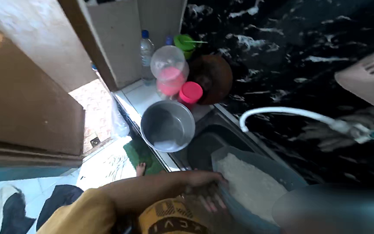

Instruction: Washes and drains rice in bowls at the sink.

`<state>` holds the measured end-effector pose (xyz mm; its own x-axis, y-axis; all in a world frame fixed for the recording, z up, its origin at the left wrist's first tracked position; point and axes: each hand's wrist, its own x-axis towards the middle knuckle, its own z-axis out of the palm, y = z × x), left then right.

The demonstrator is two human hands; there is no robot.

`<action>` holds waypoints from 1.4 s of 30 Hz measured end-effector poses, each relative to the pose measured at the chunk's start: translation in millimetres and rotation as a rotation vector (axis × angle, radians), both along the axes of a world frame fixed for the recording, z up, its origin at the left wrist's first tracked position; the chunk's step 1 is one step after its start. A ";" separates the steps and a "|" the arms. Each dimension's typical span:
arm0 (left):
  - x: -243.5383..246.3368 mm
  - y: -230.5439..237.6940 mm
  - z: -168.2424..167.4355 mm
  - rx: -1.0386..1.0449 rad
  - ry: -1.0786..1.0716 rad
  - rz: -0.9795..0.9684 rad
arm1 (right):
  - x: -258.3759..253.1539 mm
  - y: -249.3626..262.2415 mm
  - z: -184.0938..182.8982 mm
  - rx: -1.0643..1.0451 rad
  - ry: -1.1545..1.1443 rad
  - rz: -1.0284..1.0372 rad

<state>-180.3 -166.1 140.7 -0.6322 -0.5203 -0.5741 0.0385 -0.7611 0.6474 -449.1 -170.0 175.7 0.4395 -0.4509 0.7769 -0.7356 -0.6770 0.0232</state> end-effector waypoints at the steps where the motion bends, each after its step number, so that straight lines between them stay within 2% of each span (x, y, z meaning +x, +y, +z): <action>1: 4.2 3.7 -7.1 -0.038 0.020 -0.014 | -4.0 0.6 4.6 -0.003 0.014 -0.041; 3: 19.2 9.7 -12.8 -0.119 -0.032 0.051 | -12.2 2.9 13.0 0.028 0.029 -0.108; 6: 45.1 8.4 -8.9 -0.263 -0.228 0.423 | -25.1 2.5 31.4 0.096 0.029 -0.131; 8: 67.3 6.1 -17.6 -0.461 -0.414 0.638 | -32.5 -0.3 40.0 0.128 0.005 -0.093; 11: 99.4 8.1 -27.5 -0.737 -0.659 0.763 | -42.5 -4.8 48.2 0.142 0.004 -0.070; 13: 110.2 11.1 -27.7 -0.800 -0.706 0.826 | -49.0 -6.0 51.4 0.157 0.002 -0.075; 17: 123.3 11.8 -29.6 -0.813 -0.664 0.969 | -54.0 -9.7 53.2 0.164 -0.016 -0.099; 28: 166.4 9.8 -46.8 -0.856 -0.834 1.211 | -55.9 -10.3 40.0 0.211 -0.016 -0.135; 36: 173.1 8.5 -56.7 -0.851 -0.901 1.239 | -51.7 -6.6 31.2 0.220 0.004 -0.179; 42: 171.2 -1.8 -71.4 -0.763 -1.131 1.196 | -53.9 -5.3 25.0 0.222 0.014 -0.214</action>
<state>-9.1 -167.9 69.4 0.7224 -0.6769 0.1413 -0.3759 -0.2129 0.9019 -503.0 -175.3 200.8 0.3265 -0.6926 0.6431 -0.8626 -0.4966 -0.0968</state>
